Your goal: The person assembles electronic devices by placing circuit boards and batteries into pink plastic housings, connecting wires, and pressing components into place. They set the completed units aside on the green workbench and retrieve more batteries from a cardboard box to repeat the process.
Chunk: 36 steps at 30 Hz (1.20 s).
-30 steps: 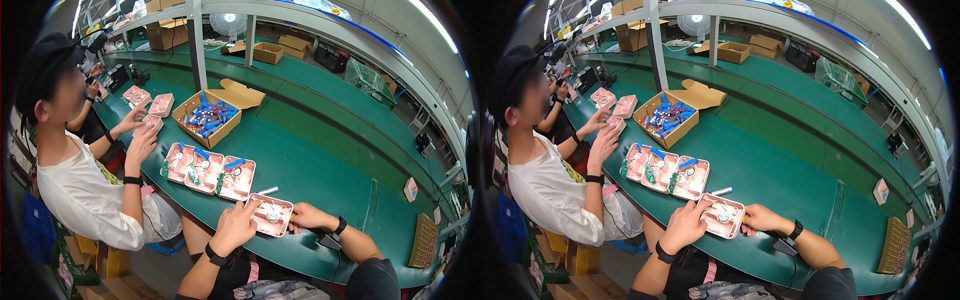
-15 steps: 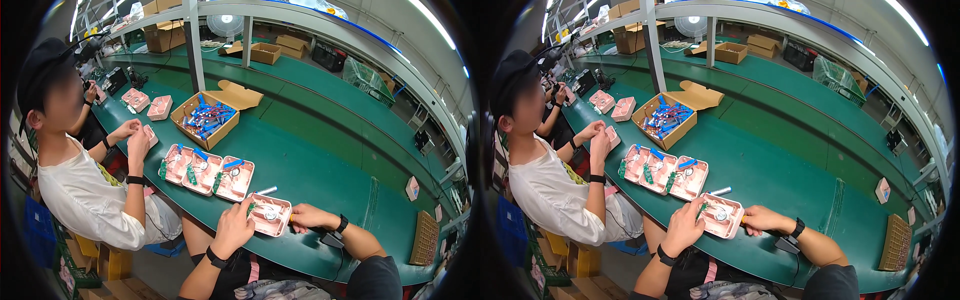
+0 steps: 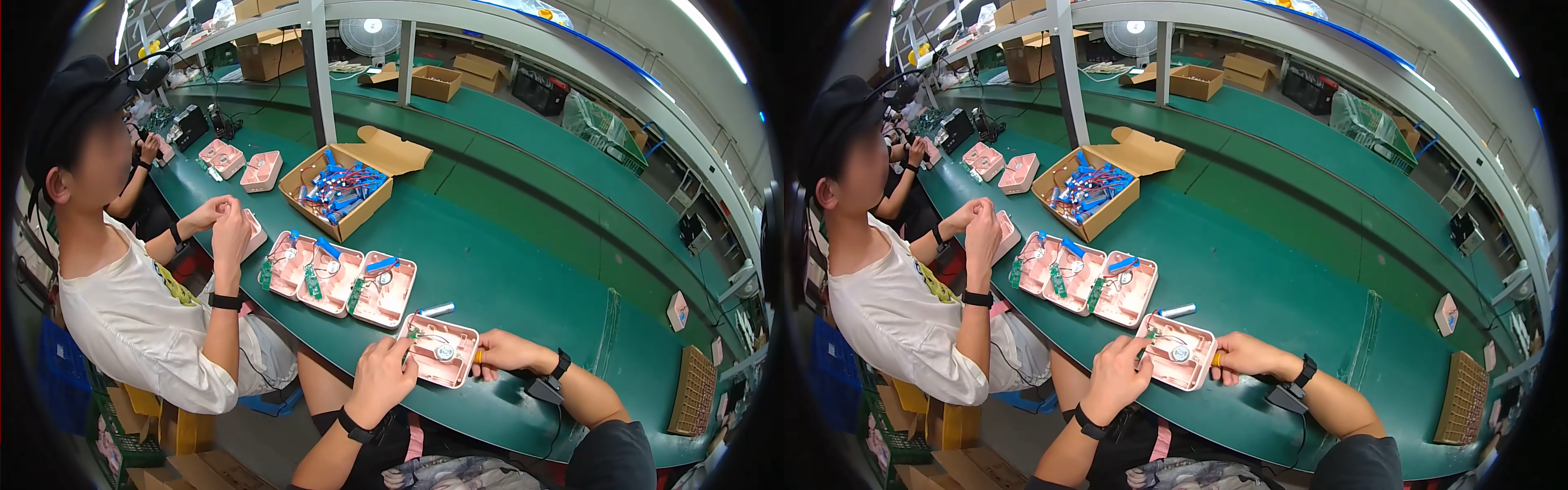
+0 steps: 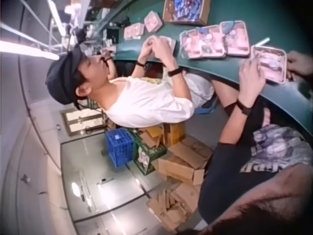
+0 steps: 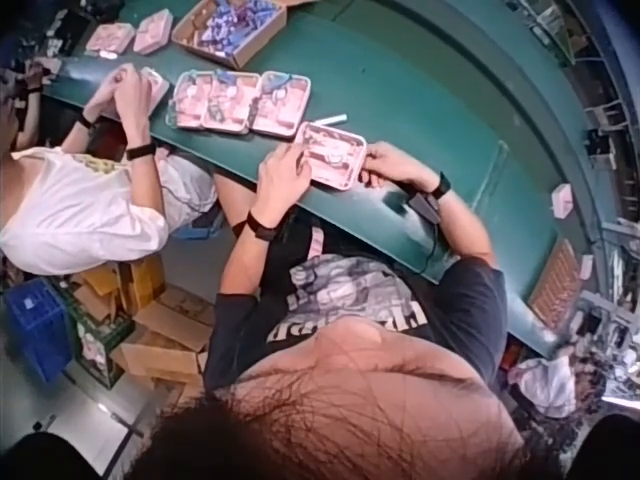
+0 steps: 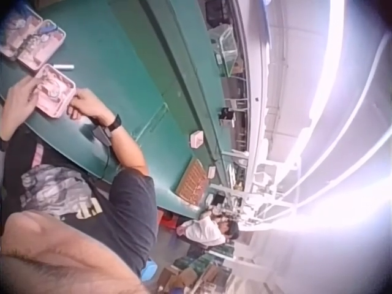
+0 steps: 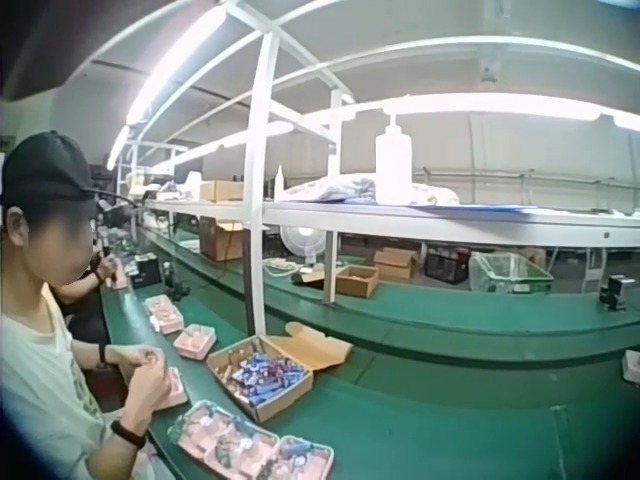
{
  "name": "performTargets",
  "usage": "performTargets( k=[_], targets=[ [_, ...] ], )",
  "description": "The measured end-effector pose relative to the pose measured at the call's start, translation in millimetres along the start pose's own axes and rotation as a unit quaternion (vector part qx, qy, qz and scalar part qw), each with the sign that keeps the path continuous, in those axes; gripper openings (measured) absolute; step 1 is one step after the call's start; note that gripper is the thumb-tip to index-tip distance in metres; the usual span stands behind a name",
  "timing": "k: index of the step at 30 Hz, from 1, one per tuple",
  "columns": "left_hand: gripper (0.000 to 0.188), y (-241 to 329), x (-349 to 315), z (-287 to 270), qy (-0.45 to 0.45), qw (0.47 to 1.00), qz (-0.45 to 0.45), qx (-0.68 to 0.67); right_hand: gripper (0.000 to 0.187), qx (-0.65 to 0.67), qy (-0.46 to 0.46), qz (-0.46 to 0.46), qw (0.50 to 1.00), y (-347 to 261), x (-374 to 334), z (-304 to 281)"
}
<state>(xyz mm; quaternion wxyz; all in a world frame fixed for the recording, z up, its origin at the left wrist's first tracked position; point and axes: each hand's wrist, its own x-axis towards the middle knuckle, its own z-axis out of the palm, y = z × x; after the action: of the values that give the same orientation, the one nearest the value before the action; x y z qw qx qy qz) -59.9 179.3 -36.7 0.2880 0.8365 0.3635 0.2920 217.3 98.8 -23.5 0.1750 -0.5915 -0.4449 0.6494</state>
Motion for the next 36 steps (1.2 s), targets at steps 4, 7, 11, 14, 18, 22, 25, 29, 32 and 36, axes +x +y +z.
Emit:
performTargets(
  k=[4, 7, 11, 14, 18, 22, 25, 29, 32, 36],
  targets=[
    [0.026, 2, -1, 4, 0.009, 0.998, 0.014, 0.058, 0.023, -0.046, 0.001, 0.016, 0.999, -13, -3, 2],
    [0.029, 7, -2, 3, 0.000, 0.997, -0.004, 0.072, 0.022, -0.081, 0.009, 0.032, 0.996, -25, -6, 2],
    [0.031, 9, -3, 4, -0.005, 0.996, -0.008, 0.084, 0.021, -0.137, 0.011, 0.041, 0.990, -28, -5, -1],
    [0.031, 10, -3, 4, -0.005, 0.997, -0.011, 0.082, 0.020, -0.146, -0.002, 0.023, 0.989, -22, -3, -7],
    [0.030, 11, -3, 2, -0.016, 0.996, -0.015, 0.088, 0.018, -0.183, -0.041, 0.031, 0.982, -26, -4, -14],
    [0.026, 14, -5, 4, -0.014, 0.994, 0.008, 0.106, 0.021, -0.283, -0.013, 0.007, 0.959, -52, -29, -21],
    [0.024, 17, -8, 3, 0.001, 0.993, 0.017, 0.116, 0.028, -0.354, 0.194, -0.284, 0.870, -62, -40, -16],
    [0.022, 20, -5, 10, 0.040, 0.994, 0.015, 0.098, 0.033, -0.377, 0.165, -0.277, 0.868, -59, -19, 19],
    [0.020, 15, -11, 13, 0.078, 0.995, -0.018, 0.066, 0.036, -0.450, 0.122, -0.103, 0.879, -77, -8, 35],
    [0.014, 7, -17, 17, 0.101, 0.993, 0.022, 0.050, 0.038, -0.435, 0.092, -0.117, 0.888, -77, 0, 32]
  ],
)
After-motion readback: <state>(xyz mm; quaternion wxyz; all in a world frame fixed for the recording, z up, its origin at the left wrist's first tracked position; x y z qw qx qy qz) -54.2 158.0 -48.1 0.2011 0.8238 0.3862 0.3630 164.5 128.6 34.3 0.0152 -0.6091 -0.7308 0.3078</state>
